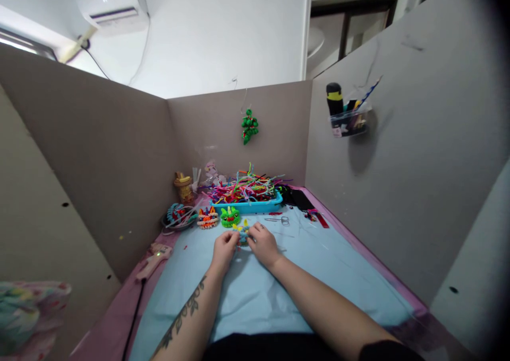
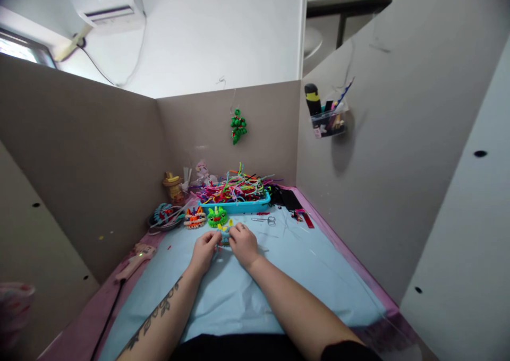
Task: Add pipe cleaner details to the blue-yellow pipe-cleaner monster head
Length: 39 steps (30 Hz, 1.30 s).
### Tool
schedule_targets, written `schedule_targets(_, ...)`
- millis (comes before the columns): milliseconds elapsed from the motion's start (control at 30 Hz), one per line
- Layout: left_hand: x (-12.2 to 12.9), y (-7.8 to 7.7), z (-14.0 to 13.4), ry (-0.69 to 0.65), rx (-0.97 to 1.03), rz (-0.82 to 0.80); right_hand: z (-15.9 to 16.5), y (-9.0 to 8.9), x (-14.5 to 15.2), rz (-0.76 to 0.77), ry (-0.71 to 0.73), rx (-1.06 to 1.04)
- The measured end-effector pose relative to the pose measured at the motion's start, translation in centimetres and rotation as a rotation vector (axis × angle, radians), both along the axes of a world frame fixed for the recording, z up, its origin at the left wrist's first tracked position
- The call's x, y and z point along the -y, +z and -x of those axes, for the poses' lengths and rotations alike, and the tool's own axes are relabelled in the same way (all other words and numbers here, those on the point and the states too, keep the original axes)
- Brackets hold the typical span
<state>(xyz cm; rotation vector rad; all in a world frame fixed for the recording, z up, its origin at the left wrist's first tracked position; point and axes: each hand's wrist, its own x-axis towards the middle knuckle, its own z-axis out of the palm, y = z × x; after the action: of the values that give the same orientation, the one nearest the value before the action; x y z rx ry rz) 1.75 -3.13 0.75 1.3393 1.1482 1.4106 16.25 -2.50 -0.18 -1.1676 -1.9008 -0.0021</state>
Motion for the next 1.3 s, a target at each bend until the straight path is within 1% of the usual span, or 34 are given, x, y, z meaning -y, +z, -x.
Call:
schedule_targets(200, -0.4, -0.5, 0.2, -0.02, -0.002, -0.023, -0.1, 0.0, 0.0, 0.026, 0.081, -0.054)
schedule_targets(367, -0.4, -0.5, 0.2, -0.044, -0.042, -0.057, -0.1, 0.1, -0.1, 0.017, 0.135, -0.03)
schedule_targets(467, -0.3, -0.4, 0.1, -0.054, -0.043, -0.066, -0.2, 0.0, -0.2, 0.013, 0.115, -0.032)
schedule_targets(567, -0.4, -0.4, 0.0, -0.08, 0.003, -0.036, -0.2, 0.0, -0.2, 0.007, 0.099, -0.054)
schedule_targets(633, -0.6, -0.6, 0.0, -0.075, 0.027, -0.017, -0.2, 0.1, -0.2, 0.002, 0.094, -0.074)
schedule_targets(767, -1.0, -1.1, 0.2, -0.035, -0.012, -0.038, -0.2, 0.2, -0.2, 0.004, 0.075, -0.091)
schedule_targets(867, -1.0, -1.1, 0.4, -0.049, -0.03, -0.019, -0.2, 0.2, -0.3, 0.0, 0.038, -0.096)
schedule_targets(1000, -0.9, -1.0, 0.3, -0.093, 0.018, 0.042, -0.2, 0.2, -0.2, 0.023, 0.008, -0.105)
schedule_targets(1133, -0.5, -0.6, 0.1, -0.16, 0.079, 0.054, -0.2, 0.3, 0.0, 0.036, -0.003, -0.098)
schedule_targets(1233, -0.3, -0.3, 0.1, -0.16, 0.135, 0.104, -0.2, 0.4, 0.1, 0.028, -0.006, -0.08)
schedule_targets(1300, -0.3, -0.2, 0.1, -0.138, 0.132, 0.12, -0.1, 0.4, 0.2, 0.02, -0.006, -0.054)
